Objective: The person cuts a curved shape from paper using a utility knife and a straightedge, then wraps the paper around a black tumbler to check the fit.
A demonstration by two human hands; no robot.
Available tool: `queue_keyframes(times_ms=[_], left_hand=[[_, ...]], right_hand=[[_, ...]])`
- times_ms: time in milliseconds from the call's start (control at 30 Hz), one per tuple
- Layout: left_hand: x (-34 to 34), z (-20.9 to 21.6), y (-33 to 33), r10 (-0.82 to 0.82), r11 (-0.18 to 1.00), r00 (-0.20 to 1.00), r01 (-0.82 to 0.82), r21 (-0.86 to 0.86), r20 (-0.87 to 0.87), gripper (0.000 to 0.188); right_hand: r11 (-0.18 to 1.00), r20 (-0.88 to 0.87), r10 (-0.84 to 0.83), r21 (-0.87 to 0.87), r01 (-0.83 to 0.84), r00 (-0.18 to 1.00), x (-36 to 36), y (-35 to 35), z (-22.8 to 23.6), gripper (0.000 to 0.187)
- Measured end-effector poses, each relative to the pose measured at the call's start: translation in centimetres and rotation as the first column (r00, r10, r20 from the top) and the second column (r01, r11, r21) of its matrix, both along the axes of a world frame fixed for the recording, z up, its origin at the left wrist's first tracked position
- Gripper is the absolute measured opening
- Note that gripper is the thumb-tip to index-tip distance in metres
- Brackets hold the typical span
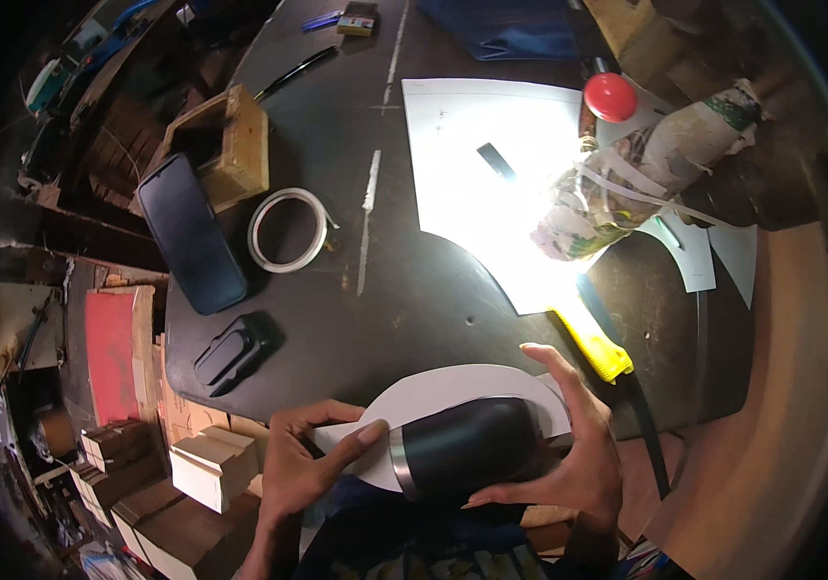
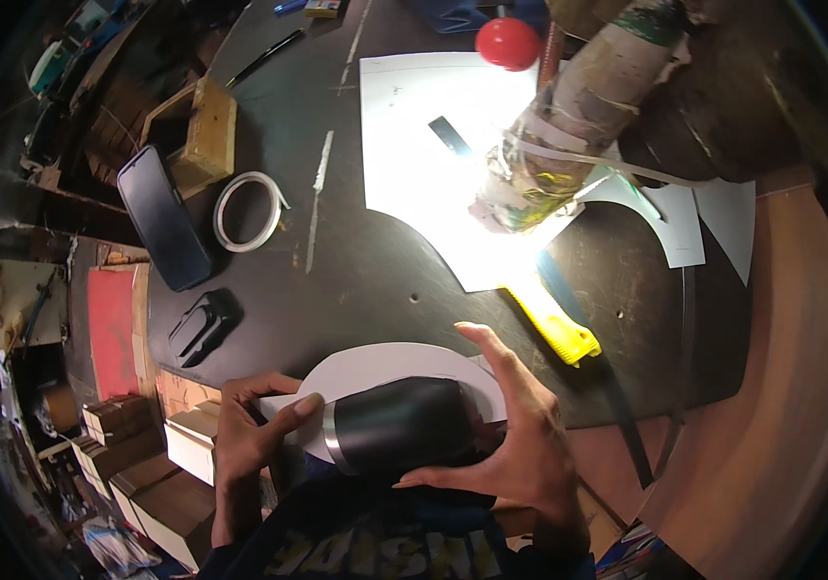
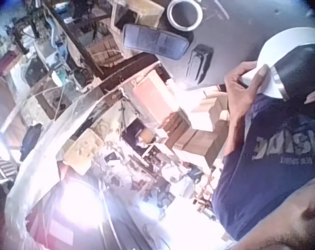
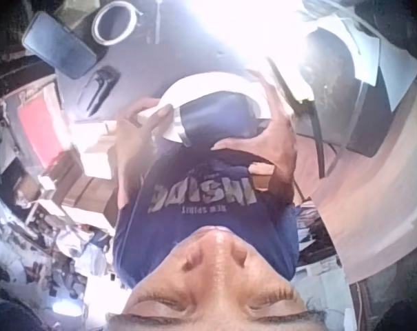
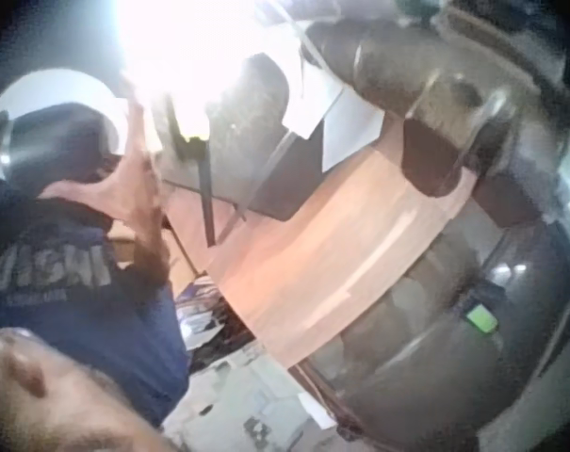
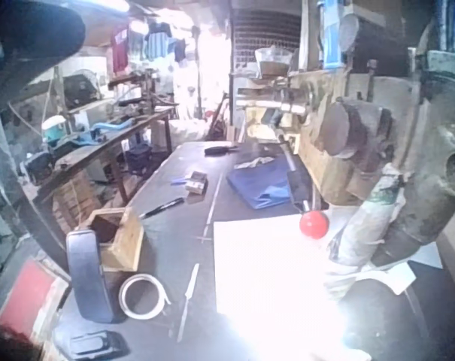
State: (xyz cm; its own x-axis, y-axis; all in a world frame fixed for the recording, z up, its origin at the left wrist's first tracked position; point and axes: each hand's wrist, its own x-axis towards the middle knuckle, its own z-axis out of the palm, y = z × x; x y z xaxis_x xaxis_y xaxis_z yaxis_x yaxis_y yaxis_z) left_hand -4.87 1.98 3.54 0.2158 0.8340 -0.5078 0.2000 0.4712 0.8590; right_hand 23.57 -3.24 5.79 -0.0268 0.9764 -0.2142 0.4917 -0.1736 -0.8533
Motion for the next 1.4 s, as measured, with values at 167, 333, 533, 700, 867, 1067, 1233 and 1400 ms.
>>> queue_keyframes(times_ms=[167, 333, 533, 700, 867, 1067, 1233, 1400], left_hand=[[0.4, 0.4, -0.1, 0.03, 0.999, 0.999, -0.03, 0.018, -0.018, 0.022], [0.1, 0.3, -0.1, 0.042, 0.999, 0.998, -0.042, 0.005, -0.052, 0.02], [0.2, 0.6, 0.1, 0.043, 0.998, 0.999, -0.044, -0.037, -0.02, 0.019], [0.2, 0.3, 0.0, 0.036, 0.999, 0.998, -0.035, 0.015, -0.051, 0.02], [0.1, 0.4, 0.0, 0.032, 0.999, 0.999, -0.032, 0.0, -0.042, 0.021], [0.0, 1.0, 0.0, 0.018, 0.999, 0.994, -0.022, -0.037, -0.104, 0.022], [-0.2, 1.1, 0.6, -0.067, 0.994, 0.997, 0.065, -0.094, -0.026, 0.026], [-0.8, 0.2, 1.3, -0.108, 0.99, 0.994, 0.109, -0.084, 0.021, 0.028]], right_hand=[[0.997, 0.055, 0.006, 0.073, -0.01, 0.998, 0.1, -0.3, -0.1, 0.131], [0.996, 0.021, -0.012, 0.094, 0.01, 1.0, -0.1, -0.5, -0.9, 0.135], [0.996, 0.014, -0.025, 0.084, 0.023, 1.0, -0.1, -0.9, -0.9, 0.134], [0.997, 0.036, -0.033, 0.071, 0.031, 0.999, -0.2, -1.2, -1.0, 0.135], [0.994, 0.098, 0.036, 0.096, -0.045, 0.995, -0.1, -0.9, 0.0, 0.131], [0.997, 0.06, 0.028, 0.071, -0.032, 0.998, -0.2, -1.1, -0.3, 0.13], [0.998, 0.005, -0.055, 0.033, 0.055, 0.998, -0.4, -1.2, -0.4, 0.129], [0.996, 0.017, -0.029, 0.08, 0.027, 0.999, -0.6, -1.0, -1.1, 0.132]])
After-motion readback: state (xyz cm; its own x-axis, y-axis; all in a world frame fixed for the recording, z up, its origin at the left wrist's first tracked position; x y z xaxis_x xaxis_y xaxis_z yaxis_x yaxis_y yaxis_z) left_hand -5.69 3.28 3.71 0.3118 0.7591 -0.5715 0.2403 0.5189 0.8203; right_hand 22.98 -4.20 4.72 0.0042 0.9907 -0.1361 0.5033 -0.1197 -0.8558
